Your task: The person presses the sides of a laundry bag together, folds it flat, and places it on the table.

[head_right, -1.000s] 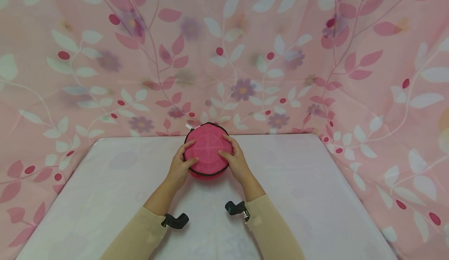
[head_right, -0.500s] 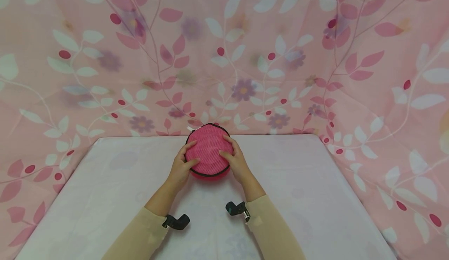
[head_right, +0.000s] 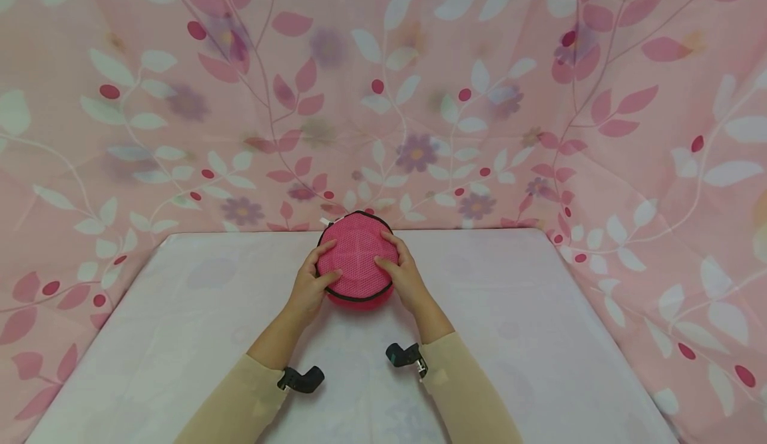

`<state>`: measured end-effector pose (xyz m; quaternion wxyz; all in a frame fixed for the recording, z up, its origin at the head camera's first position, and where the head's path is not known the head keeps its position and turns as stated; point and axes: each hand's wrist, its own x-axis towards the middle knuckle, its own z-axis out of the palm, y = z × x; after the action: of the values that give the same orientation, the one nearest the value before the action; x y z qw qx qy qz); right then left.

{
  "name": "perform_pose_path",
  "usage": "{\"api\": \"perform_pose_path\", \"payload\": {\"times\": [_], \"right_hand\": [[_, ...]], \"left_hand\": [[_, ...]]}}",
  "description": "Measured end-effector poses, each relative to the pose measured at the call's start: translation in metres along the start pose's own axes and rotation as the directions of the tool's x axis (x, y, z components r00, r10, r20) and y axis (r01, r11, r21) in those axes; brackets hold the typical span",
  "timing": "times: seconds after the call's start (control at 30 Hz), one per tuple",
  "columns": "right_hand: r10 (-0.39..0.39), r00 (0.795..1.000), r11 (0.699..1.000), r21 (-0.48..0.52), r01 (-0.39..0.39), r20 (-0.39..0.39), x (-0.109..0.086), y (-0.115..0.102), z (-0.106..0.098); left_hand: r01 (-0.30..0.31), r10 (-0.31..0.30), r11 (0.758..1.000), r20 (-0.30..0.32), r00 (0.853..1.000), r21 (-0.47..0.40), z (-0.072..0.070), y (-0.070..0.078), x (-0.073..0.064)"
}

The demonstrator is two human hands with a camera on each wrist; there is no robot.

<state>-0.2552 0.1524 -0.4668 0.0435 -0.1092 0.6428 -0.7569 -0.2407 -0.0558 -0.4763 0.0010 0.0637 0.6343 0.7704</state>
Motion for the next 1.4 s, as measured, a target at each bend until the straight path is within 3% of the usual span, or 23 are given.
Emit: {"api": "perform_pose_path", "payload": {"times": [0.23, 0.57, 1.17, 1.4], "right_hand": [[-0.010, 1.000, 0.999, -0.052, 0.010, -0.014, -0.0010, -0.0002, -0.0012], [-0.063, 0.998, 0.997, -0.038, 0.062, -0.027, -0.0012, 0.0018, 0.0005], [-0.019, 0.999, 1.000, 0.006, 0.019, -0.032, -0.0020, 0.0051, 0.0018], [0.001, 0.999, 1.000, -0.006, -0.002, -0.042, -0.0019, 0.0064, 0.0009]], "left_hand": [[-0.006, 0.006, 1.000, 0.009, 1.000, -0.003, -0.0002, -0.0015, -0.0008], [0.001, -0.001, 1.000, 0.034, 0.999, -0.002, -0.0006, -0.0019, -0.0014], [0.032, -0.033, 0.999, 0.047, 0.998, 0.012, -0.0020, -0.0004, -0.0037], [0.042, -0.042, 0.999, 0.013, 0.999, 0.025, -0.0037, -0.0064, -0.0013]]}}
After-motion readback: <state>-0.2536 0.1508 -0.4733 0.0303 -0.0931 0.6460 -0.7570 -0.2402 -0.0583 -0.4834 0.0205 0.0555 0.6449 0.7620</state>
